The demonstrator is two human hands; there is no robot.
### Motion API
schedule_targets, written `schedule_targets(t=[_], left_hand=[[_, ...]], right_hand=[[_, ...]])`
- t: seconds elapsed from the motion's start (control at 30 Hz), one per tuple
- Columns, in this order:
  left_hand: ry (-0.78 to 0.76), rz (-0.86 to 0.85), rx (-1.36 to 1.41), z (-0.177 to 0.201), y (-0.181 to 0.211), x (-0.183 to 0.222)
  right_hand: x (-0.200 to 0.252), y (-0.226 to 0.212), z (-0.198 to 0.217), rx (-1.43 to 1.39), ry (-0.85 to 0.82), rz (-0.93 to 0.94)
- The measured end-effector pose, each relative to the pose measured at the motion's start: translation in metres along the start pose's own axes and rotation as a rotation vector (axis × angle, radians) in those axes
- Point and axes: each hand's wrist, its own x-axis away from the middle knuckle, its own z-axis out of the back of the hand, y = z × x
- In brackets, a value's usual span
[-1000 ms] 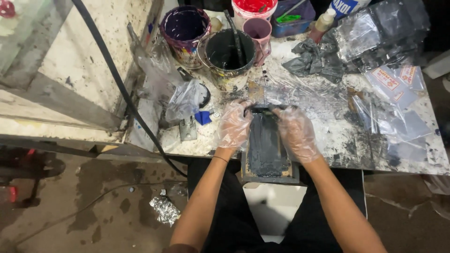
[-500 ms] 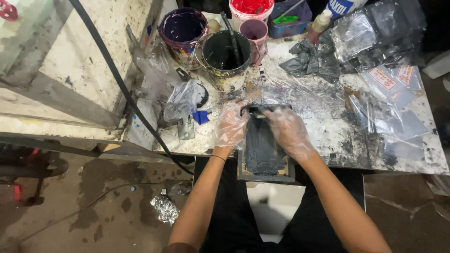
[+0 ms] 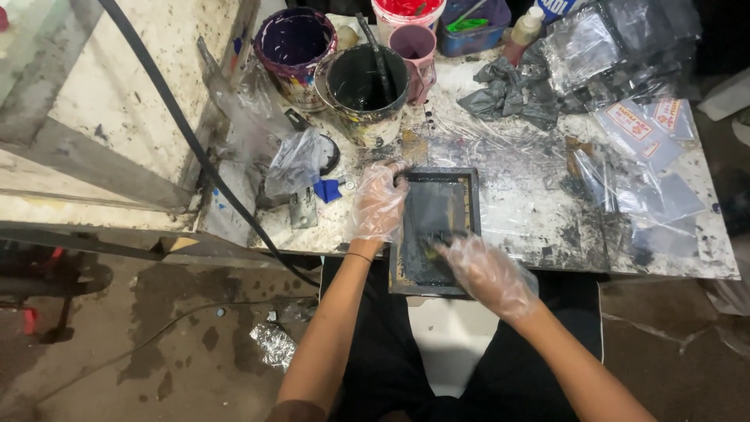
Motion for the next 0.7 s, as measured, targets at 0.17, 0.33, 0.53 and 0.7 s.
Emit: schedule_targets(t=[0.17, 0.33, 0.53, 0.7], left_hand=[[-0.024, -0.020, 0.017, -0.005, -0.006, -0.004], [-0.022, -0.011, 0.046, 0.011, 0.002, -0.001], [-0.076, 0.033, 0.004, 0.006, 0.004, -0.007], [-0.093, 0.016, 0.022, -0.013, -0.016, -0.005]], right_hand=[[0.033, 0.021, -0.035, 0.072, 0.029, 0.085], [0.019, 0.036, -0.005, -0.272, 0.091, -0.061], [-0.029, 0.054, -0.019, -0.415, 0.126, -0.128], [-0.056, 0.056, -0.024, -0.578, 0.146, -0.191]])
